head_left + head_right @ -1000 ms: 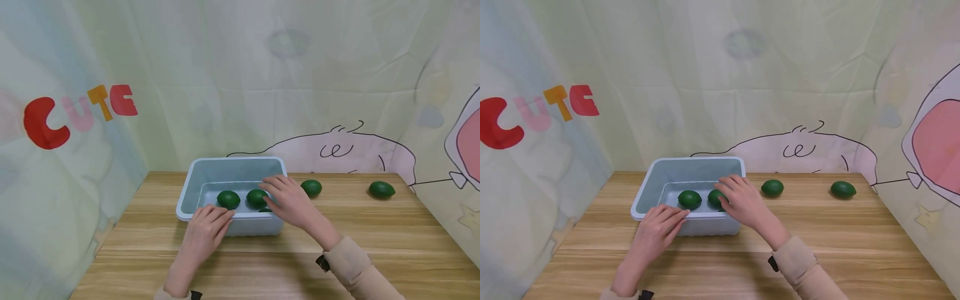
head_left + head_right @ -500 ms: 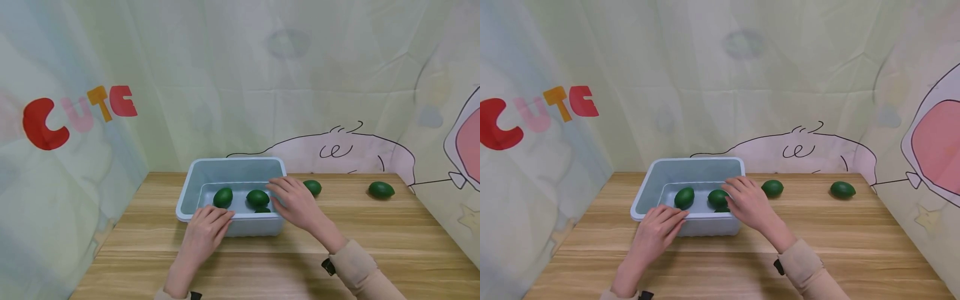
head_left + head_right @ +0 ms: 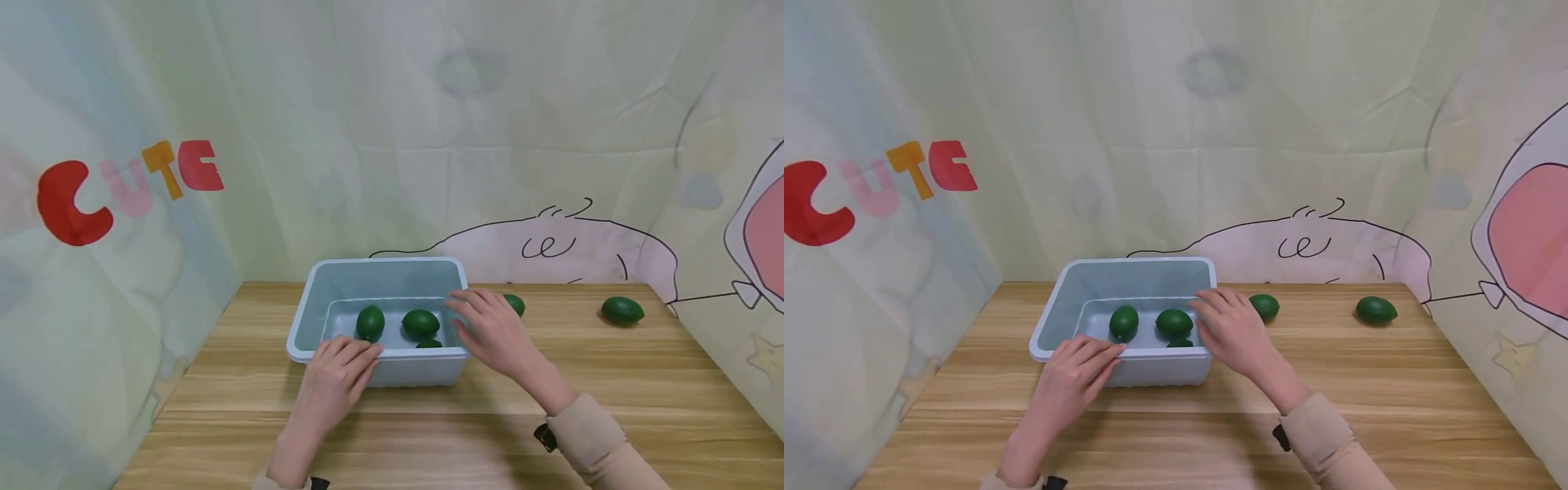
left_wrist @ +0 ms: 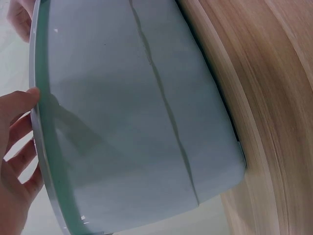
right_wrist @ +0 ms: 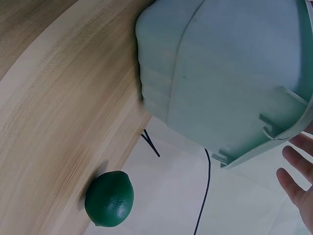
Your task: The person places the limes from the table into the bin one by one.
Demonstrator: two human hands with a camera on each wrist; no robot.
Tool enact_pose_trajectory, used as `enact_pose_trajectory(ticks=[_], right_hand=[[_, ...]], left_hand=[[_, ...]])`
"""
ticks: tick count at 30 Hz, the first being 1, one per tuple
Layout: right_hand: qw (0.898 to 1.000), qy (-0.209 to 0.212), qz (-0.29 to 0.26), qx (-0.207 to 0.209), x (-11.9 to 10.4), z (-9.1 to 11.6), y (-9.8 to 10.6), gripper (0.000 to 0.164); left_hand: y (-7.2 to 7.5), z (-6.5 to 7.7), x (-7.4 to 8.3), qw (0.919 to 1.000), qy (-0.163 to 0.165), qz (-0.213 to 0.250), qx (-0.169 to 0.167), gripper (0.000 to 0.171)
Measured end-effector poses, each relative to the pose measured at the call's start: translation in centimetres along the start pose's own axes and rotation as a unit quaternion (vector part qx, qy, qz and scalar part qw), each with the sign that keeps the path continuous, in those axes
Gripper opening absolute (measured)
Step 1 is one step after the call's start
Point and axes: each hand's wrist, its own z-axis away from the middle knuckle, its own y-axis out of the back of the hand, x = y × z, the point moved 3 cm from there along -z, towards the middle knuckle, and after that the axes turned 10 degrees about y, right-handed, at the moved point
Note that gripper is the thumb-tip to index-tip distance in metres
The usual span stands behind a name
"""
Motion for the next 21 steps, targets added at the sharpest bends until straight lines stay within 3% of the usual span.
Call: enact_pose_trajectory(ticks=[11, 21], right_hand=[[0.999, -0.009, 0.001, 0.031, 1.2, 1.0, 0.6, 0.034], [0.999, -0.031, -0.009, 0.03, 2.4, 2.0, 0.7, 0.038]], left_hand=[[-0.1, 0.2, -0.1, 0.9999, 0.004, -0.008, -0.009, 0.024], [-0.1, 0.2, -0.2, 0.9999, 0.01, -0.003, -0.013, 0.027]])
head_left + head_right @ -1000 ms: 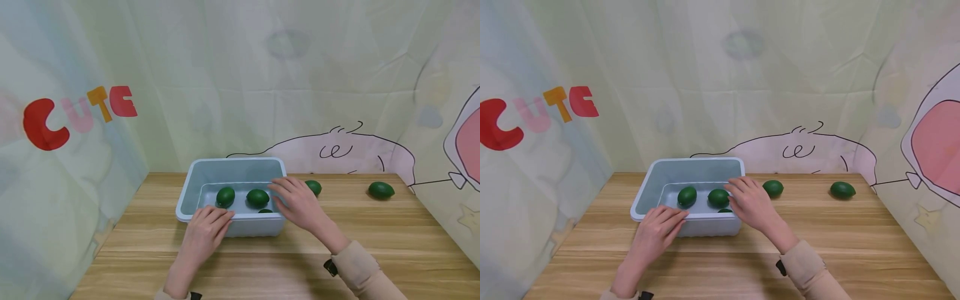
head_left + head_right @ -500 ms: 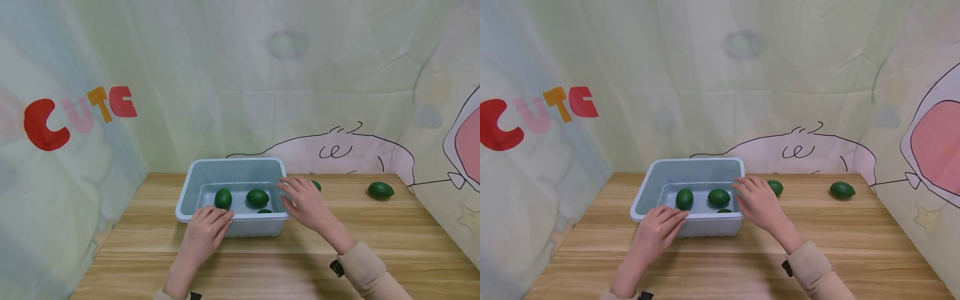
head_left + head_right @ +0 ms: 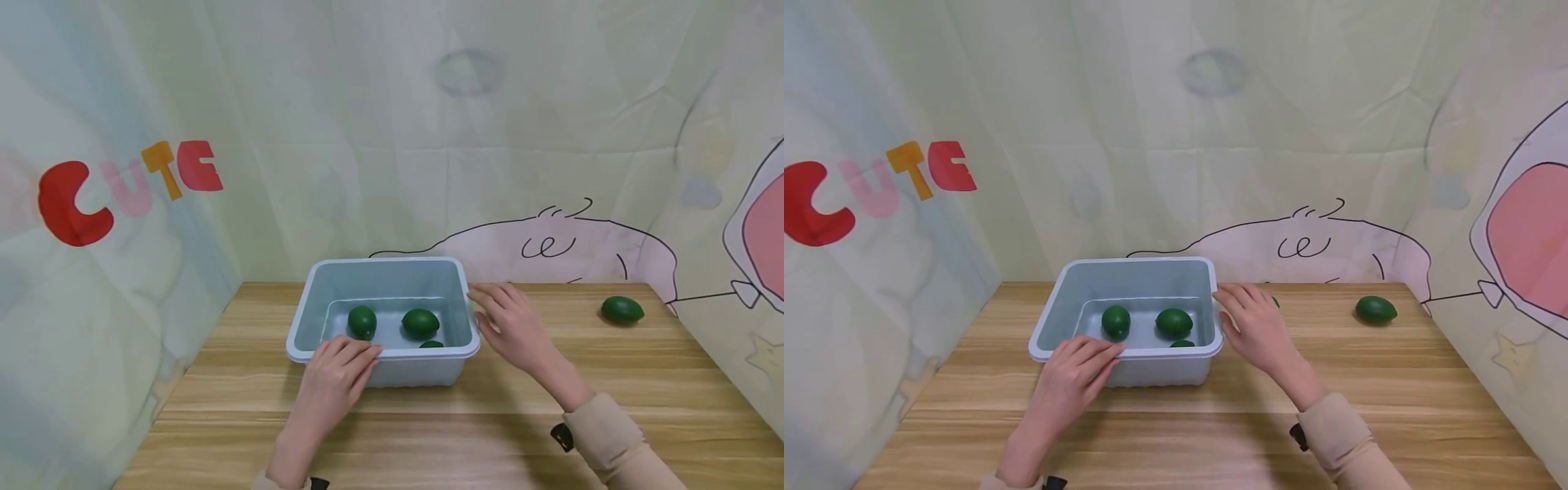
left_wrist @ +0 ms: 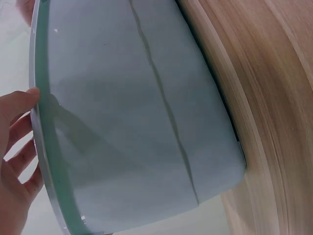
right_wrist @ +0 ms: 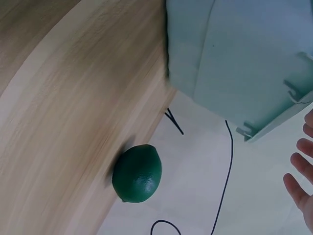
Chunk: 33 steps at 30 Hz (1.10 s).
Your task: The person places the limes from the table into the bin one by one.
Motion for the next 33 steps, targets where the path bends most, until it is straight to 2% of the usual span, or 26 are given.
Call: enact_pose_trajectory(ticks=[5, 19, 33], right_hand=[[1.0, -0.005, 0.013, 0.004, 0.8, 0.5, -0.2, 0.04], [0.999, -0.035, 0.026, -0.022, 2.3, 1.3, -1.1, 0.042], [0.992, -0.09, 0.026, -0.083, 4.3, 2.3, -2.8, 0.045]], left_hand=[[0.0, 0.0, 0.0, 1.0, -0.005, 0.001, 0.006, 0.027], [0.2, 0.0, 0.1, 1.0, -0.006, 0.003, 0.005, 0.029], [0.1, -0.1, 0.1, 0.9999, -0.01, 0.001, 0.006, 0.024]])
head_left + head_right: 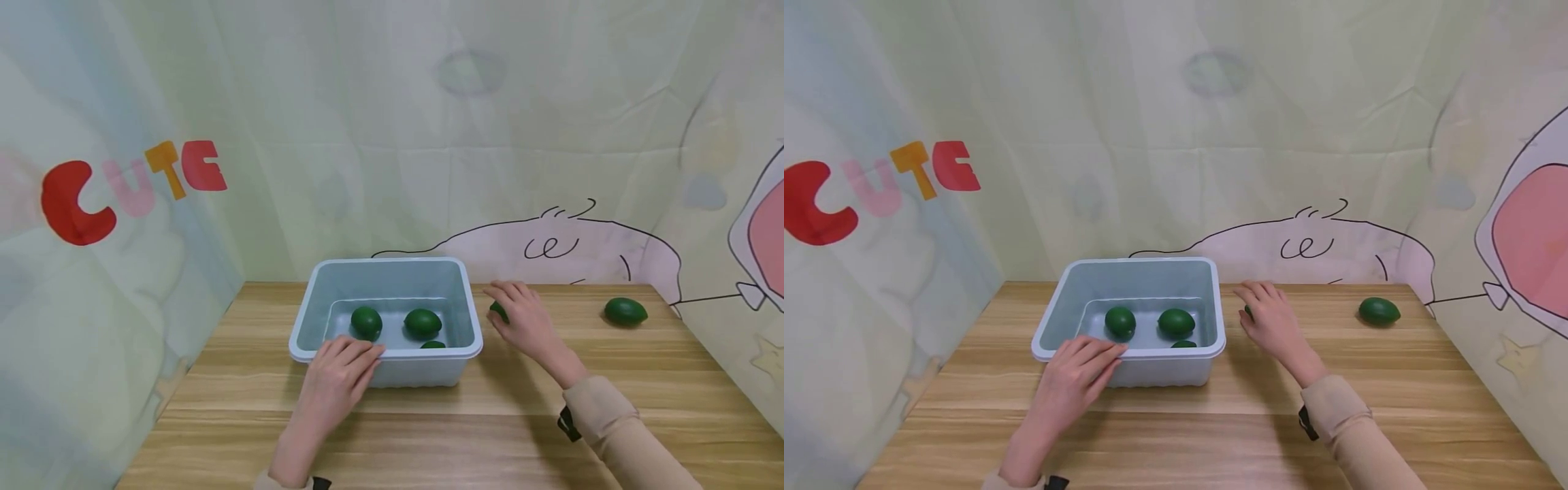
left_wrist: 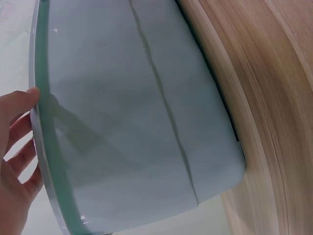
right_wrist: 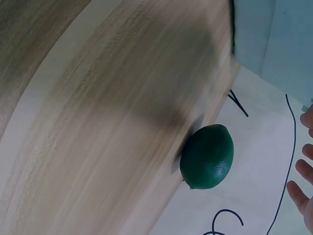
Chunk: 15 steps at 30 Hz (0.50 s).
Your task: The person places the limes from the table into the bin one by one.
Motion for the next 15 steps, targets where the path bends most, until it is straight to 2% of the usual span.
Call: enact_pose_trajectory(ticks=[7, 15], right_hand=[[0.999, -0.02, 0.005, -0.03, 1.2, 0.1, -1.0, 0.046], [0.993, -0.05, 0.001, -0.105, 2.3, -0.1, -2.2, 0.047]], left_hand=[[0.0, 0.0, 0.0, 1.0, -0.001, 0.003, 0.003, 0.025], [0.1, 0.0, -0.1, 0.9999, 0.008, 0.004, -0.006, 0.022]])
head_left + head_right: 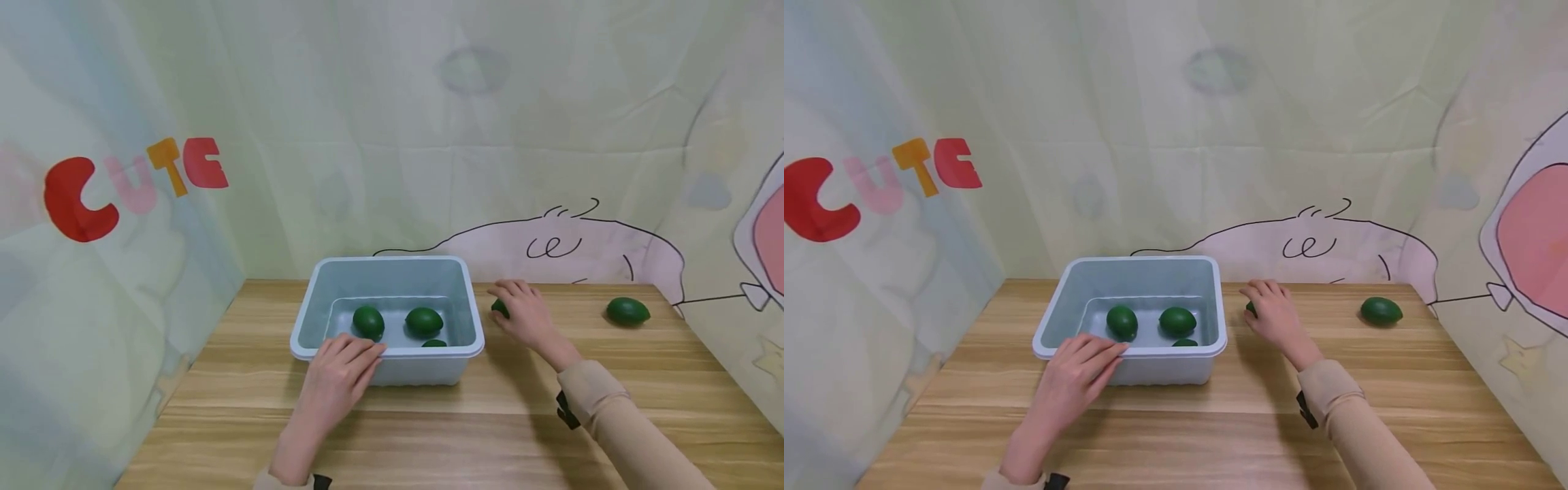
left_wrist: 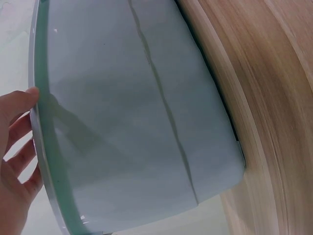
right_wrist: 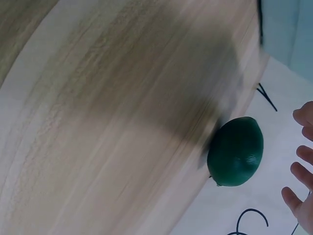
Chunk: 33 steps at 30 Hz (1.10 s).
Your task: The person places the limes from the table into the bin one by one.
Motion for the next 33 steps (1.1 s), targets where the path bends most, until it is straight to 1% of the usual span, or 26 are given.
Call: enact_pose_trajectory(ticks=[3, 5, 9, 17, 22, 27, 33], right_hand=[[1.0, -0.005, 0.001, -0.002, 0.4, 0.0, -0.3, 0.047], [1.0, -0.007, -0.001, -0.004, 0.8, -0.1, -0.5, 0.048], [1.0, -0.021, -0.016, -0.013, 1.3, -0.2, -0.8, 0.05], [0.996, -0.063, -0.042, -0.053, 2.2, -0.2, -1.2, 0.055], [0.992, -0.082, -0.047, -0.082, 2.4, -0.2, -1.3, 0.056], [0.99, -0.087, -0.046, -0.098, 2.7, 0.1, -1.6, 0.056], [0.99, -0.085, -0.054, -0.099, 3.4, 0.4, -2.2, 0.058]], left_hand=[[0.0, 0.0, 0.0, 1.0, 0.001, 0.0, -0.001, 0.022], [0.0, 0.0, 0.0, 1.0, -0.002, 0.002, 0.005, 0.023], [0.1, 0.0, 0.0, 1.0, -0.002, 0.002, 0.008, 0.023], [0.1, -0.1, 0.0, 0.9999, -0.005, 0.002, 0.009, 0.022], [0.1, -0.1, 0.0, 0.9999, -0.007, 0.002, 0.013, 0.023], [0.0, 0.0, 0.0, 0.9999, -0.006, 0.002, 0.011, 0.021], [-0.1, 0.0, 0.0, 0.9999, -0.006, 0.001, 0.008, 0.022]])
